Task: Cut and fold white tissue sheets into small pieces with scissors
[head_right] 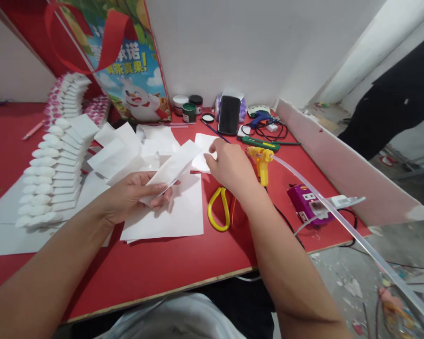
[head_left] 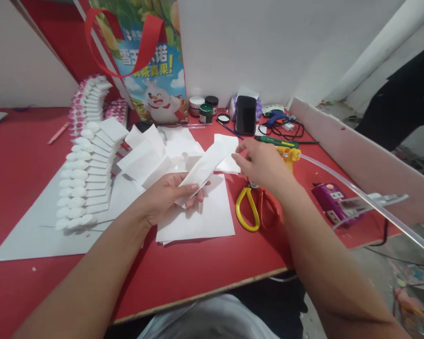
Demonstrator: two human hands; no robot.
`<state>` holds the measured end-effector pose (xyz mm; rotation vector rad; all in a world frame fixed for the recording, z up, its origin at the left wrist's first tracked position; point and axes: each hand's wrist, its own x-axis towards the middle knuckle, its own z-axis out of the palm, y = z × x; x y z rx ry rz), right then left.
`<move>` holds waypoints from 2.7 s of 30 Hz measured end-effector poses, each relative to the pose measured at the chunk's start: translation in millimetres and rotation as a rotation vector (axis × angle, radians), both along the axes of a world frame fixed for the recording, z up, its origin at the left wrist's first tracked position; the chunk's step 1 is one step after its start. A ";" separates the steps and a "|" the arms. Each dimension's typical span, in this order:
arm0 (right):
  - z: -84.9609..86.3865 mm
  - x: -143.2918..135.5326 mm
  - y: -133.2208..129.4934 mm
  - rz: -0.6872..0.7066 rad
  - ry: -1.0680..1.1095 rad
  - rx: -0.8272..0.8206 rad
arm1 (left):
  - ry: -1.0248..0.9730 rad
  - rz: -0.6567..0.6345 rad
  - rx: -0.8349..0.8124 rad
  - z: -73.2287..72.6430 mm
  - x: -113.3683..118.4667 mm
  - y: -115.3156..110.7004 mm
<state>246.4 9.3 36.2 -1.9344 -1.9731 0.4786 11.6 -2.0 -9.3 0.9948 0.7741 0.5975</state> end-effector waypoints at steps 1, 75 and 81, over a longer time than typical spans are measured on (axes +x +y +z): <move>3.4 0.0 -5.7 -0.010 -0.197 -0.033 | -0.002 0.013 0.003 0.5 -0.8 0.6; -9.8 0.9 -59.3 0.264 0.694 -0.384 | -0.157 0.050 -0.054 8.5 -1.0 -3.6; -20.3 -2.1 -55.5 0.171 0.668 -0.314 | -0.208 0.060 -0.091 9.5 -0.2 -3.9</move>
